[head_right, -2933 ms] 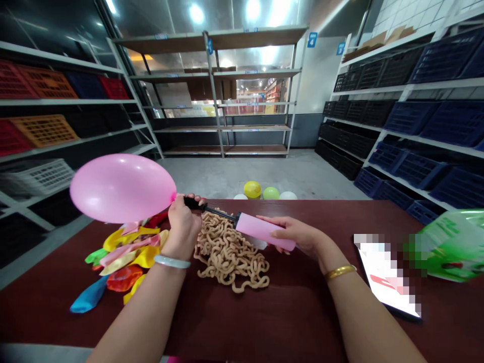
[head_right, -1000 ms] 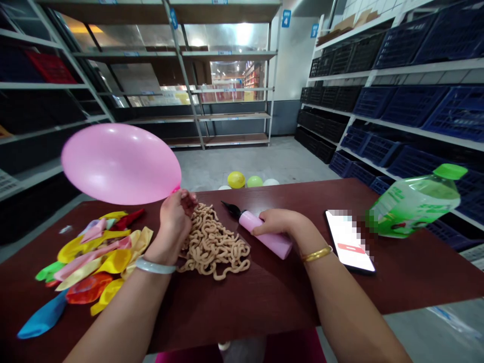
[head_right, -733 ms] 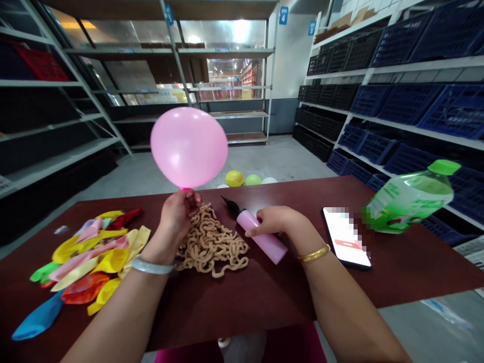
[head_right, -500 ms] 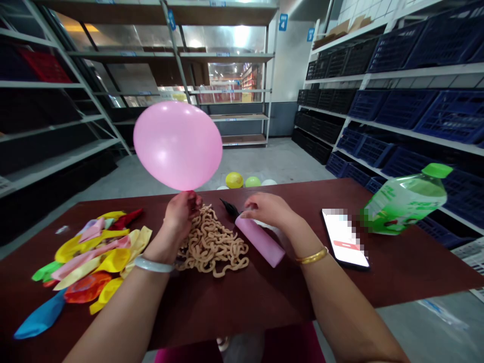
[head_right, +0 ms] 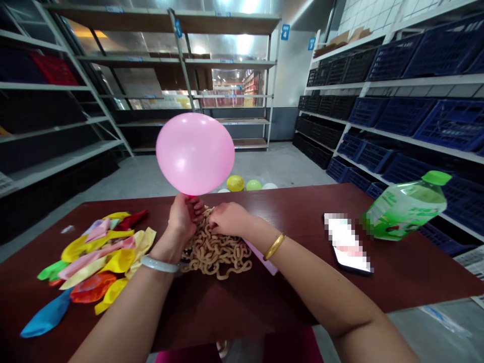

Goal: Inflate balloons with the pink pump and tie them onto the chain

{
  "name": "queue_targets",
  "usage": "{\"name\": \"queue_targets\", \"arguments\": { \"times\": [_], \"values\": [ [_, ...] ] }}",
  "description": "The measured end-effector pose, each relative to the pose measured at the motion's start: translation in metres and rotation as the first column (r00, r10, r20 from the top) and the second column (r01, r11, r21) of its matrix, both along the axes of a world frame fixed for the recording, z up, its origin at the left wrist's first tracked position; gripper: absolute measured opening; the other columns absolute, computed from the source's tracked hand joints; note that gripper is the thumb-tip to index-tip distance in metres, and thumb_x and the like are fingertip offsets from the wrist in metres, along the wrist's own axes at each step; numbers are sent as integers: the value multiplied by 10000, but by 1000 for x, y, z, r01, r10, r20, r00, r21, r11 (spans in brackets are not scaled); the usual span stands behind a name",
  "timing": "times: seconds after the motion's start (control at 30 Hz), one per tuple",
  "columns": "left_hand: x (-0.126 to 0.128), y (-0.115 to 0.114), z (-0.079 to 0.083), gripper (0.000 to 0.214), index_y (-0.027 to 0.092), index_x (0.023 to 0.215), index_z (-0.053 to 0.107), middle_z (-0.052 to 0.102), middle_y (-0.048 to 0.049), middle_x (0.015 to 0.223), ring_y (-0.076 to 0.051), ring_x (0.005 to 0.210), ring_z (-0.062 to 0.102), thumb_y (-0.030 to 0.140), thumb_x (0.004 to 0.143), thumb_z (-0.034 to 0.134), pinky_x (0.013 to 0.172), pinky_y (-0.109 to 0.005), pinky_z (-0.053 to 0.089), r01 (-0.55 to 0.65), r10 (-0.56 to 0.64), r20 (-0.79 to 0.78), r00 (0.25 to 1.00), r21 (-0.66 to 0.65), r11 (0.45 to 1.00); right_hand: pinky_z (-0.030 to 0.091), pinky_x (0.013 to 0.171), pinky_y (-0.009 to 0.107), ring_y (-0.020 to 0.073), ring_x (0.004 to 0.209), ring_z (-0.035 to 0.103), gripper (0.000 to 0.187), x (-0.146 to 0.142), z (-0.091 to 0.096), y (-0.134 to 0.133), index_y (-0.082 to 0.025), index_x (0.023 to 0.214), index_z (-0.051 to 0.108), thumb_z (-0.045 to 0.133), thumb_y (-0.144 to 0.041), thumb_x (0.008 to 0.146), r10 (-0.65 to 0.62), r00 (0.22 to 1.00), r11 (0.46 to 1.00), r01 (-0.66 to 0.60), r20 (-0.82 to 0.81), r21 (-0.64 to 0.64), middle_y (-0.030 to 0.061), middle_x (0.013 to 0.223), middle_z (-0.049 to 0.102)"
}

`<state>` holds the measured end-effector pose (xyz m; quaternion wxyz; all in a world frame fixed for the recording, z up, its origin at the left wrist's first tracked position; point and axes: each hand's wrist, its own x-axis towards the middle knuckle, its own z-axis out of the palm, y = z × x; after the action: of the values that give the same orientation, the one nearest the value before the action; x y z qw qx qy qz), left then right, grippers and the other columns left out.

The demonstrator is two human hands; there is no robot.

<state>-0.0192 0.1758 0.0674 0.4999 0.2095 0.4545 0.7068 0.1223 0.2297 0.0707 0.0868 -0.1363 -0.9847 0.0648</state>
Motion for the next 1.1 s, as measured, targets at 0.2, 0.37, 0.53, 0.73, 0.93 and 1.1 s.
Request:
{"name": "queue_targets", "arguments": {
  "times": [0.2, 0.37, 0.53, 0.73, 0.93, 1.1],
  "values": [
    [3, 2, -2, 185, 198, 646, 392, 358, 53, 544, -60, 398, 275, 256, 720, 551, 344, -170, 148, 34, -31, -41, 999, 70, 997, 428, 709, 263, 142, 760, 607, 103, 8, 1, 5, -175, 845, 715, 638, -243, 852, -133, 940, 879, -35, -315, -475, 26, 851, 705],
    [6, 1, -1, 196, 185, 673, 433, 394, 57, 563, -53, 430, 322, 223, 697, 624, 366, -151, 199, -25, 35, -103, 994, 92, 995, 472, 697, 273, 129, 715, 611, 123, 16, 4, 8, -181, 814, 582, 640, -287, 835, -378, 806, 513, -227, -455, -828, 1, 772, 647],
    [2, 0, -2, 254, 173, 676, 479, 411, 57, 563, -49, 443, 325, 307, 726, 688, 370, -147, 215, 9, 7, -130, 992, 120, 993, 460, 616, 254, 108, 614, 572, 158, 28, 18, 14, -199, 792, 523, 668, -260, 809, -453, 749, 530, -210, -484, -821, -29, 693, 608],
    [-2, 2, -5, 279, 131, 758, 625, 454, 54, 554, -45, 465, 384, 325, 659, 798, 385, -133, 254, -68, 77, -68, 995, 121, 990, 423, 534, 226, 88, 527, 532, 103, 40, 50, 30, -180, 807, 583, 650, -251, 840, -333, 796, 659, -186, -505, -729, -26, 638, 624],
    [-3, -1, -2, 362, 134, 788, 647, 504, 59, 572, -47, 483, 443, 342, 590, 866, 458, -149, 398, -129, 128, 7, 992, 60, 990, 372, 466, 191, 52, 459, 467, 125, 35, 68, 34, -169, 935, 641, 589, -281, 916, -351, 750, 680, -208, -561, -703, -9, 703, 668],
    [3, -1, -3, 316, 146, 728, 587, 487, 57, 553, -46, 459, 419, 315, 607, 825, 413, -139, 325, -63, 63, 1, 998, 63, 996, 501, 643, 232, 99, 674, 652, 162, 30, 62, 32, -174, 996, 654, 510, -237, 954, -407, 748, 568, -243, -525, -786, 42, 874, 722]
  ]
}}
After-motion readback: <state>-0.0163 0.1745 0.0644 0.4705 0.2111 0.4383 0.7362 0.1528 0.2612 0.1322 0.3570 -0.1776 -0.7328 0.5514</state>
